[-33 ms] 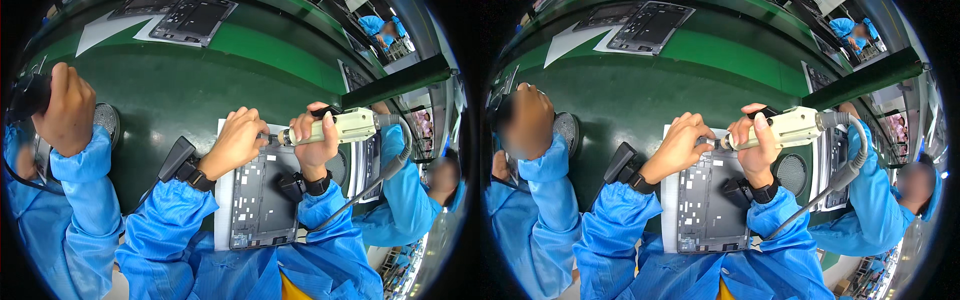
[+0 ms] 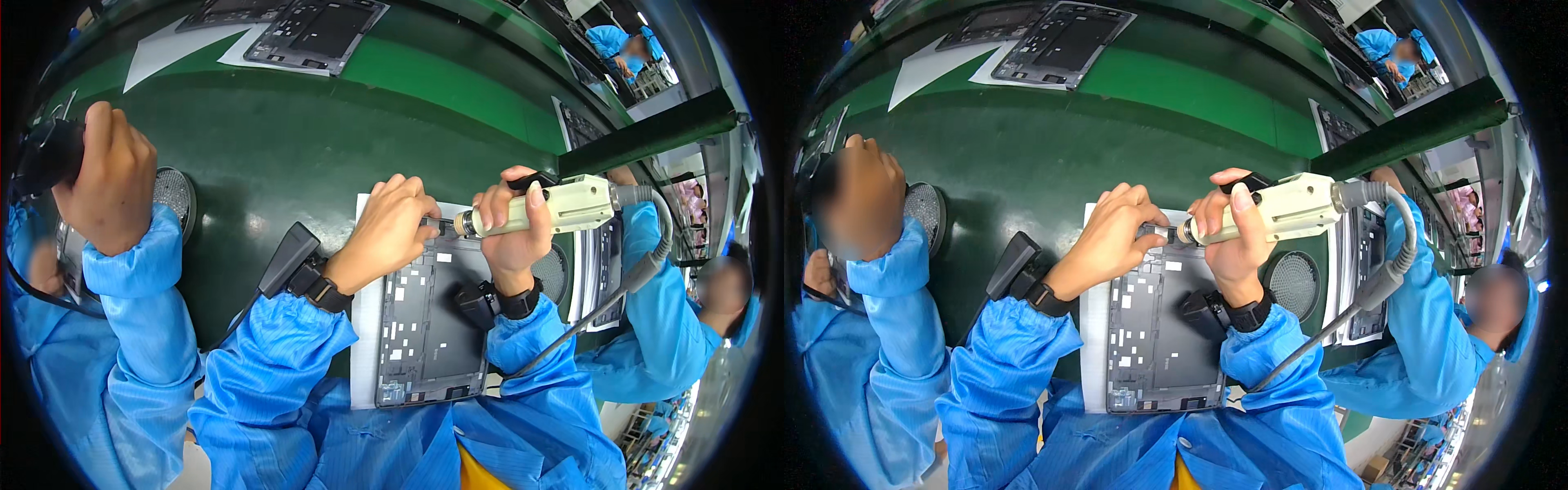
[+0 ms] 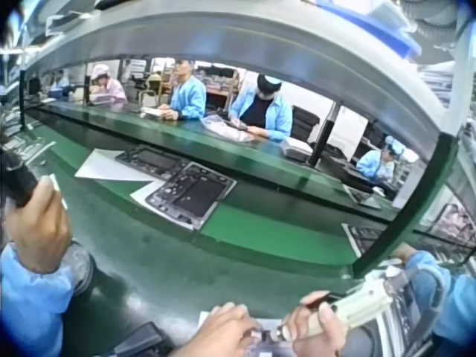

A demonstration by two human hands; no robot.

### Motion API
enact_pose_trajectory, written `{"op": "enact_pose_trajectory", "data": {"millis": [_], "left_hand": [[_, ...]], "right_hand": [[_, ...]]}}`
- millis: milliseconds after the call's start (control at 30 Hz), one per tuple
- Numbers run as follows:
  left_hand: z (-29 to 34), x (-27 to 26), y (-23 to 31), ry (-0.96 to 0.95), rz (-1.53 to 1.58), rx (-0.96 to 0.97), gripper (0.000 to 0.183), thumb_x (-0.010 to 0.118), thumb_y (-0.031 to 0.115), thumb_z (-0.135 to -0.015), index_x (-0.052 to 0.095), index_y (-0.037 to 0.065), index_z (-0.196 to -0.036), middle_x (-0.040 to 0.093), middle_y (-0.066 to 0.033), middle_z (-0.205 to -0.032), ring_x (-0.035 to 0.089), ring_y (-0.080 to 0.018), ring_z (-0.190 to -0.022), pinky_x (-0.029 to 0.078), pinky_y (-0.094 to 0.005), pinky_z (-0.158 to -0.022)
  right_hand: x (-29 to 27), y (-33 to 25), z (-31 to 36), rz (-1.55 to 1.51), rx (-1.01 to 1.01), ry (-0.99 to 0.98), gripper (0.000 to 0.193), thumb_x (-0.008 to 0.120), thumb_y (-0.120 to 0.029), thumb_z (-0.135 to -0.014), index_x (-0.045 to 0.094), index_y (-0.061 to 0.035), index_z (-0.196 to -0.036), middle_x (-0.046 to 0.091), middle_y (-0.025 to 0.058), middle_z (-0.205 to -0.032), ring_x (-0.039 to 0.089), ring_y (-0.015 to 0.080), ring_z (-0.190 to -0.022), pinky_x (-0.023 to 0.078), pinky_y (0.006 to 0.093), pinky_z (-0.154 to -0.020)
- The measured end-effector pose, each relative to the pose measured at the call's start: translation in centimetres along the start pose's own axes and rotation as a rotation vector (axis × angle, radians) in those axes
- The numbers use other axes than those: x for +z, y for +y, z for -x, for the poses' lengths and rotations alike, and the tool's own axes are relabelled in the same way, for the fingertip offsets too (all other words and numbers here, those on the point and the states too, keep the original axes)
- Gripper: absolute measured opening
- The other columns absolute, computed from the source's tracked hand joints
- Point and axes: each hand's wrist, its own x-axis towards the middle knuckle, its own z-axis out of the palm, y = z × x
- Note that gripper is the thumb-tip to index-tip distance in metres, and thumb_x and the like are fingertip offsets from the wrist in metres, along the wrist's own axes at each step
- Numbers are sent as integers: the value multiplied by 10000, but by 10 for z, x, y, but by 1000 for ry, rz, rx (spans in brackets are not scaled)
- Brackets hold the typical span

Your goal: Assembling electronic components into tablet chassis on a factory line using tools.

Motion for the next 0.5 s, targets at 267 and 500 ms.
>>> {"op": "enact_pose_trajectory", "data": {"millis": [267, 500], "left_hand": [[2, 0, -1, 21, 14, -2, 178, 690, 86, -648, 644, 38, -814, 491, -75, -768, 460, -254, -784, 356, -361, -720], [-1, -4, 1, 8, -5, 3, 185, 691, 85, -647, 641, 37, -818, 491, -77, -769, 463, -259, -787, 351, -356, -718]], "right_hand": [[6, 1, 0, 76, 11, 14, 254, 459, -202, -851, 486, 42, -917, 432, 29, -512, 438, 120, -468, 441, 315, -569], [15, 3, -2, 225, 56, -57, 205, 454, -200, -847, 487, 2, -863, 413, 25, -507, 412, 122, -451, 407, 305, -545]]}}
